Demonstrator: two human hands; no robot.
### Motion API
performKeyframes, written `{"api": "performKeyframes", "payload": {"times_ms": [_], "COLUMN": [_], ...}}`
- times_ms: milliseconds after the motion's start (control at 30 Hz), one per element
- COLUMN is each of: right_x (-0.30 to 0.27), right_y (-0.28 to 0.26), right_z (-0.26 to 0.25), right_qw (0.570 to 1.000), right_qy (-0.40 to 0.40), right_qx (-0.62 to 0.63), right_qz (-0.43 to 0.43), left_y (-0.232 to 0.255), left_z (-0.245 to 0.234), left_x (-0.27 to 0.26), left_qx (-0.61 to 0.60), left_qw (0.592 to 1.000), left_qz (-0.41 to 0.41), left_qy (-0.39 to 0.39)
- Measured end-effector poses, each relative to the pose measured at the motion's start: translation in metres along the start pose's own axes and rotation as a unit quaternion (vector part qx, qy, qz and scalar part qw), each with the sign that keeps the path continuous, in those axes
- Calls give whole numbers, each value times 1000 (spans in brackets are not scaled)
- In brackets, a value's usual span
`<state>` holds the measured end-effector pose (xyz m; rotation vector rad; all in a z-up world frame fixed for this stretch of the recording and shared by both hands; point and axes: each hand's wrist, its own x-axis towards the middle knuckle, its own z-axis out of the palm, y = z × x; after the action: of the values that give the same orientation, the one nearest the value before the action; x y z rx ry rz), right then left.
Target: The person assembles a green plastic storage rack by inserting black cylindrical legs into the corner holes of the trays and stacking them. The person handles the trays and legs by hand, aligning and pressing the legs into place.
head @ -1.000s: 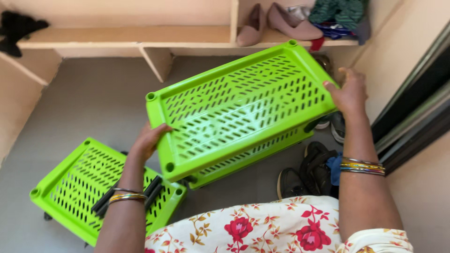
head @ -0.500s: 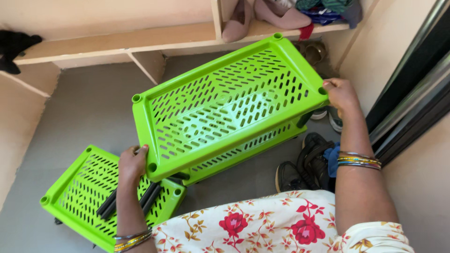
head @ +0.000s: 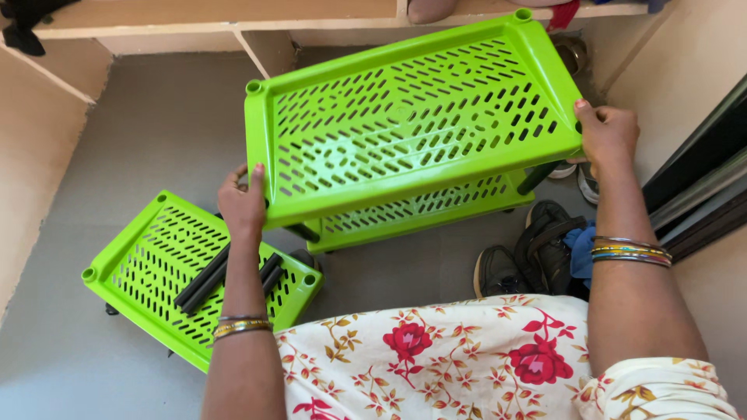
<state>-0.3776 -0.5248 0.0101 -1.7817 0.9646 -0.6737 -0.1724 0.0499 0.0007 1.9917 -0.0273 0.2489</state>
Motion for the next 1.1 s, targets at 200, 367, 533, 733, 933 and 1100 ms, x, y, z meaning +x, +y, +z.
{"api": "performKeyframes", "payload": {"times_ms": [200,367,533,733,933,1100], "right_x": [4,5,-1,-11,-17,-20], "right_y": [1,-5,-10,-21,-31,-47], "right_z": [-6,9,14,19,15,-6], "right_qw": [987,987,941,942,963,942], "right_qy": [-146,-100,-100,-121,-122,-192], "right_qx": [8,-70,-269,-282,-229,-272], "right_qz": [66,-102,-178,-135,-68,-47], "left_y": [-28,-30,-26,-35,-46,-37], "left_z": [-3,-1,2,1,7,3], "left_x": [13,6,3,5,12,21], "left_qx": [-198,-151,-154,-16,-124,-175], "left_qw": [974,977,979,998,986,980], "left_qz": [-97,-151,-131,-68,-107,-68], "left_qy": [47,15,-16,6,-7,67]}}
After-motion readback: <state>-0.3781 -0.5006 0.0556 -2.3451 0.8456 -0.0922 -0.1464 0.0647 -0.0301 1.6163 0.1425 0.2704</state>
